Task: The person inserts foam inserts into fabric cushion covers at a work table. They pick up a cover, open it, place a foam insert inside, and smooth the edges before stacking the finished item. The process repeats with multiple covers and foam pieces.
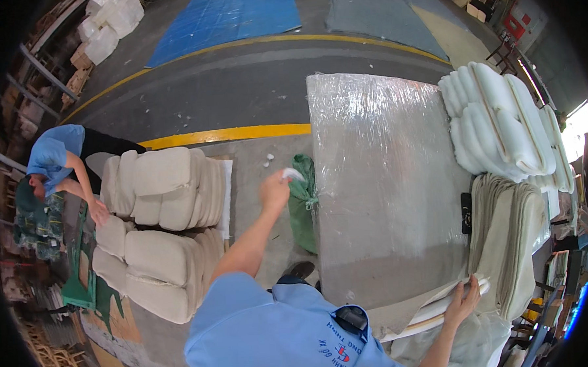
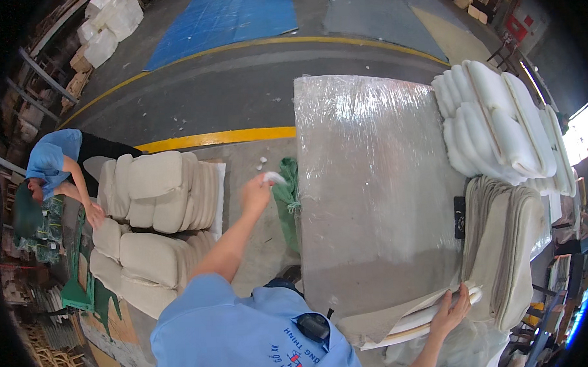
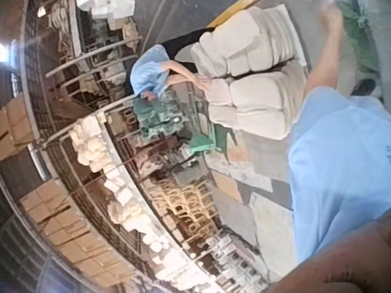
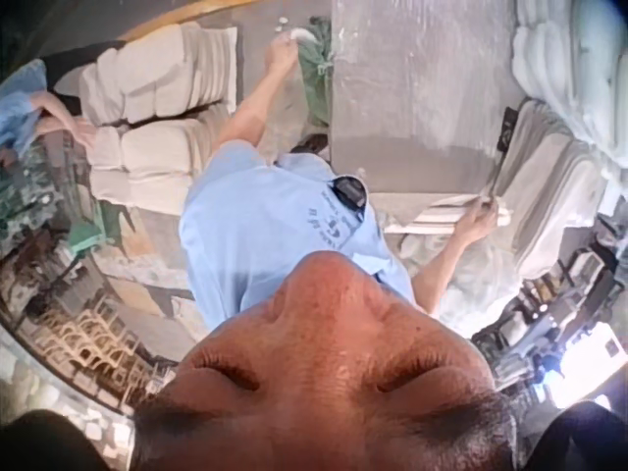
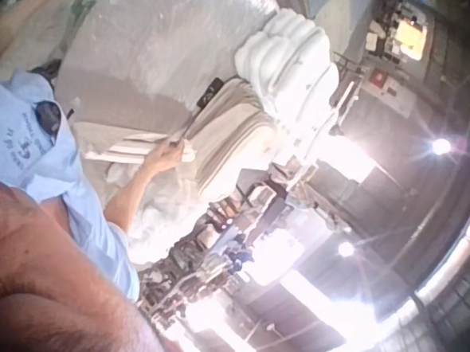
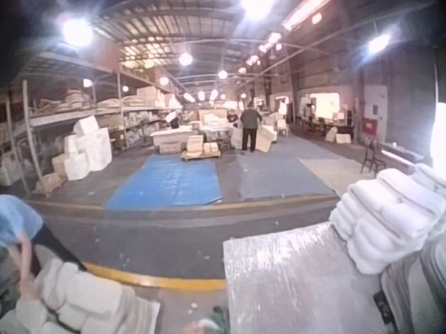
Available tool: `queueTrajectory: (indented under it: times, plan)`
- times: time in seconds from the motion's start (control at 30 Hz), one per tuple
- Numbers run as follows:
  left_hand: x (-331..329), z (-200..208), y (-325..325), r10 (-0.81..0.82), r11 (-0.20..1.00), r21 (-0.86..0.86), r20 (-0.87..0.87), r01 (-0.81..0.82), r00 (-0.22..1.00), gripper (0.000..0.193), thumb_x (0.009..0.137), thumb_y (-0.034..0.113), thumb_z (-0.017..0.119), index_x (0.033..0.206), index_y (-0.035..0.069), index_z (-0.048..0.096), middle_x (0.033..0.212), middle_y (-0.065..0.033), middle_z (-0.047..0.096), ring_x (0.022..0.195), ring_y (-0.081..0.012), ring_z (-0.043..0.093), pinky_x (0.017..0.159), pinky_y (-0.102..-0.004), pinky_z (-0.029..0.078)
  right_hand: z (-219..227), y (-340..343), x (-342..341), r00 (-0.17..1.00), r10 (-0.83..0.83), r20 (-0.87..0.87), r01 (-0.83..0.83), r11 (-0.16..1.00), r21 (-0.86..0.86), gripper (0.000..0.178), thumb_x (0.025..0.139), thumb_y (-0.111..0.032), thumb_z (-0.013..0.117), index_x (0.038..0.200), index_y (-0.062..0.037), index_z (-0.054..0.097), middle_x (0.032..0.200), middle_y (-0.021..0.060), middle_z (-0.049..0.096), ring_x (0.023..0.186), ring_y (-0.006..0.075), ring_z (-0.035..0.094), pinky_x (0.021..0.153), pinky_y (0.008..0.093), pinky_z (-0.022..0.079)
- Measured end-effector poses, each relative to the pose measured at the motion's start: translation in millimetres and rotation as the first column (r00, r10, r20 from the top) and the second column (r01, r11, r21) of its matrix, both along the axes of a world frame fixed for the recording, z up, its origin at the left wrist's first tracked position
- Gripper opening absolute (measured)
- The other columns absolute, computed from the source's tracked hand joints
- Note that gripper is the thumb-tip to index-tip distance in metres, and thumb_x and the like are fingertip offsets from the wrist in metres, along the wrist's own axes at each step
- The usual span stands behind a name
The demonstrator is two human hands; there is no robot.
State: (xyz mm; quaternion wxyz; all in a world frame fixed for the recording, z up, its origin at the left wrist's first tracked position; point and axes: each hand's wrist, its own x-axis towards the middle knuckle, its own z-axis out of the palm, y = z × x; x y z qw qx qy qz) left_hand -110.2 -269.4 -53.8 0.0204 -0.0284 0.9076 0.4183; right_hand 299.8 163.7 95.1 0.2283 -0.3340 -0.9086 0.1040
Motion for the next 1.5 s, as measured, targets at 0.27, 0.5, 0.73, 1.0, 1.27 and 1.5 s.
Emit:
queueTrajectory:
  times: [0.27, 0.5, 0.73, 1.0, 1.27, 1.5]
  plan:
    - [-36, 1, 68, -0.567, 0.294, -0.248, 0.732, 0.923, 0.377, 0.028, 0.084, 0.014, 0.072, 0.110, 0.013, 0.082, 0.113, -0.0192, 0.077, 0.108, -0.0401, 0.074, 0.088, -0.0497, 0.060, 9, -3, 1, 1.000, -0.016, -0.011, 0.017, 0.999, 0.038, 0.038, 0.096, -0.012, 0.068, 0.131, 0.0009, 0.064, 0.132, 0.0184, 0.067, 0.122, 0.0380, 0.058, 0.108, 0.0481, 0.043]
    - [-3, -2, 81, -0.367, 0.438, -0.509, 0.651, 0.741, 0.664, 0.035, 0.083, 0.011, 0.079, 0.118, 0.009, 0.080, 0.123, -0.0168, 0.077, 0.115, -0.0397, 0.073, 0.092, -0.0473, 0.060, 8, -9, 21, 0.989, -0.082, -0.124, 0.088, 0.995, 0.043, 0.036, 0.093, -0.009, 0.068, 0.128, 0.0012, 0.064, 0.129, 0.0182, 0.067, 0.120, 0.0390, 0.058, 0.107, 0.0485, 0.044]
    - [-11, 16, 64, -0.084, 0.847, -0.404, 0.538, 0.344, 0.839, 0.039, 0.087, 0.010, 0.078, 0.126, 0.008, 0.077, 0.132, -0.0186, 0.073, 0.123, -0.0381, 0.070, 0.099, -0.0472, 0.059, 5, -8, 29, 0.980, -0.063, -0.187, 0.070, 0.997, 0.033, 0.035, 0.093, -0.008, 0.068, 0.126, 0.0014, 0.065, 0.130, 0.0185, 0.067, 0.122, 0.0394, 0.058, 0.106, 0.0482, 0.045]
    - [6, 34, 68, -0.320, 0.439, -0.510, 0.680, 0.740, 0.659, 0.050, 0.088, 0.011, 0.075, 0.137, 0.006, 0.070, 0.157, -0.0209, 0.053, 0.138, -0.0372, 0.060, 0.109, -0.0477, 0.053, 6, -6, 29, 0.967, -0.096, -0.235, 0.096, 0.995, -0.012, 0.033, 0.092, -0.008, 0.069, 0.124, 0.0003, 0.067, 0.130, 0.0165, 0.068, 0.123, 0.0378, 0.059, 0.109, 0.0474, 0.044]
    - [-12, 30, 54, -0.466, 0.283, -0.524, 0.657, 0.803, 0.592, 0.056, 0.093, 0.016, 0.063, 0.147, 0.003, 0.063, 0.166, -0.0266, 0.040, 0.149, -0.0417, 0.048, 0.120, -0.0527, 0.042, 12, -6, 31, 0.966, -0.125, -0.225, 0.127, 0.992, -0.007, 0.032, 0.091, -0.008, 0.069, 0.122, 0.0005, 0.067, 0.129, 0.0163, 0.068, 0.123, 0.0390, 0.059, 0.110, 0.0479, 0.043]
    - [-36, 72, 20, -0.095, 0.706, -0.588, 0.475, 0.396, 0.875, 0.043, 0.092, 0.021, 0.066, 0.131, 0.005, 0.075, 0.154, -0.0218, 0.058, 0.141, -0.0417, 0.055, 0.115, -0.0559, 0.044, 9, -10, 24, 0.963, -0.132, -0.237, 0.125, 0.991, -0.041, 0.031, 0.090, -0.009, 0.071, 0.121, -0.0009, 0.069, 0.128, 0.0165, 0.069, 0.122, 0.0400, 0.060, 0.110, 0.0496, 0.044]
